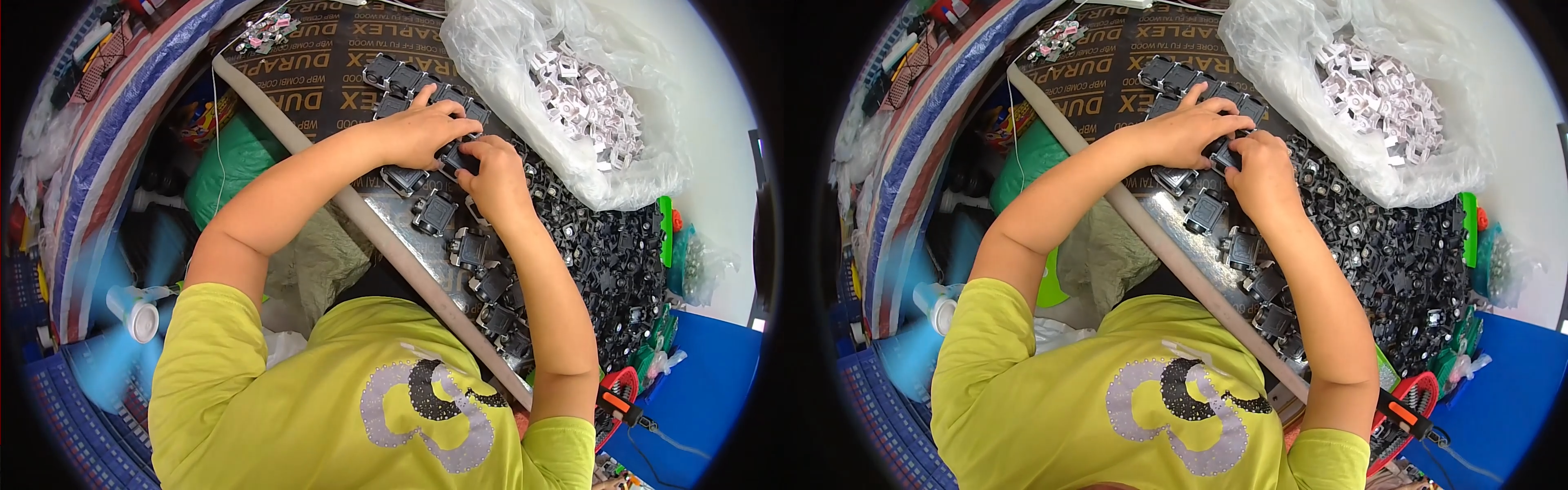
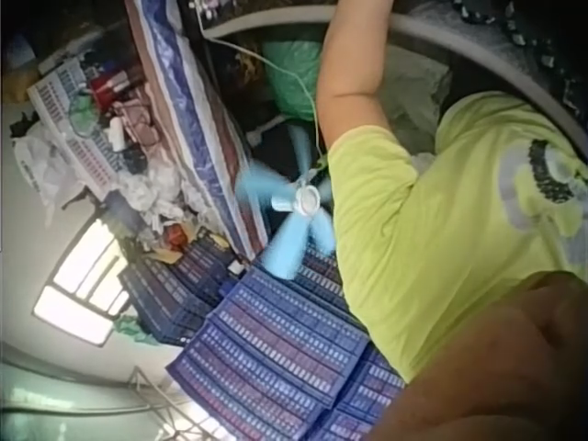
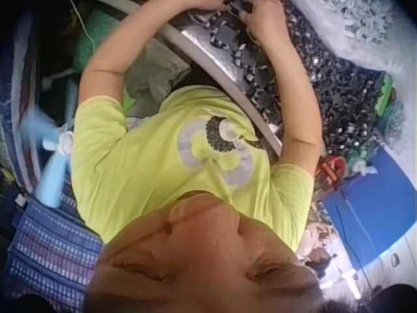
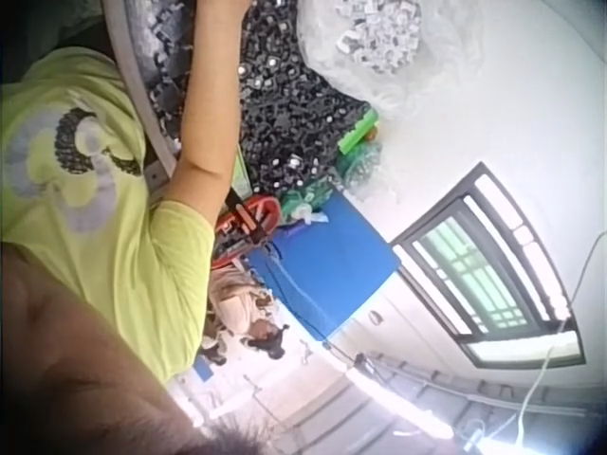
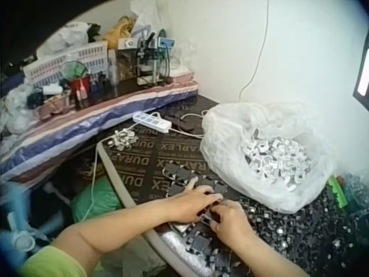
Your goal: The person assembles small electronic fan components by hand, inserting them into white plastic housings.
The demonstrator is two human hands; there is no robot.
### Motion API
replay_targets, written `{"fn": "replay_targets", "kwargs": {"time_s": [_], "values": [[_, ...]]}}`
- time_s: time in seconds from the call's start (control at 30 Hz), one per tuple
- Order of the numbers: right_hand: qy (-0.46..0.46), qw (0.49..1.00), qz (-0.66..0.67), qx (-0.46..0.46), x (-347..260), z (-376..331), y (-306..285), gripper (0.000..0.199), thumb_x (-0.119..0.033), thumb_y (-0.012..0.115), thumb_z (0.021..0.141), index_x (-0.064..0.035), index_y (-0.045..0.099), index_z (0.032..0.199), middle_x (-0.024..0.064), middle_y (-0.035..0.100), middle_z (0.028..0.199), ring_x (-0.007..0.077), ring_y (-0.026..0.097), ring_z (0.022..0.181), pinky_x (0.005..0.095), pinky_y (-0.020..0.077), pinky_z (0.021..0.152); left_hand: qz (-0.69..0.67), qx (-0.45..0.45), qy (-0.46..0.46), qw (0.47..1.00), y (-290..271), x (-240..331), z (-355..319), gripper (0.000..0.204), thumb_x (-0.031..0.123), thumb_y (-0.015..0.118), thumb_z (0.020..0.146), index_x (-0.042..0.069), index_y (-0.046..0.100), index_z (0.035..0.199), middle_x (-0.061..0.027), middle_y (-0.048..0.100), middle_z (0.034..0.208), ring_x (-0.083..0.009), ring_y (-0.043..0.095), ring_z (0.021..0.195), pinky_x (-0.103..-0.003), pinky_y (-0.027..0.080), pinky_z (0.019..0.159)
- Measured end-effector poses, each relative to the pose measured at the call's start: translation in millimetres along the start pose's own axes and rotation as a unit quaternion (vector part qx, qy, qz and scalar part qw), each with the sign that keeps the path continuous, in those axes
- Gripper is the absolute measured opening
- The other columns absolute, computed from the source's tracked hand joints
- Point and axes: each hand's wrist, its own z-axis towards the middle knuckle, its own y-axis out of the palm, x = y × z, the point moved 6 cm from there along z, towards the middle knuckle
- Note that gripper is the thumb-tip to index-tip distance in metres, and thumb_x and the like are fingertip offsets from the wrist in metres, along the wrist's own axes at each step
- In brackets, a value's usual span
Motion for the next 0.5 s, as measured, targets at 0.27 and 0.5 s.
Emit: {"fn": "replay_targets", "kwargs": {"time_s": [0.27,0.5], "values": [[-0.025,0.998,-0.02,-0.049,2,-1,8,0.041,-0.001,0.087,0.07,-0.0025,0.08,0.11,0.015,0.072,0.11,0.0376,0.068,0.106,0.0457,0.0559,0.095,0.022,0.015,0.018,0.999,1,0,0,0.095,0.011,0.092,0.07,0.015,0.048,0.154,-0.0065,0.068,0.132,-0.029,0.045,0.147,-0.064,0.011,0.129],[-0.017,0.999,-0.013,-0.033,3,2,13,0.037,0.0,0.085,0.07,-0.0048,0.082,0.107,0.0139,0.073,0.112,0.0373,0.065,0.109,0.0441,0.0553,0.098,-0.073,0.124,0.093,0.985,-64,5,-30,0.057,0.009,0.082,0.074,0.007,0.069,0.129,-0.0064,0.072,0.125,-0.0308,0.055,0.136,-0.044,0.044,0.114]]}}
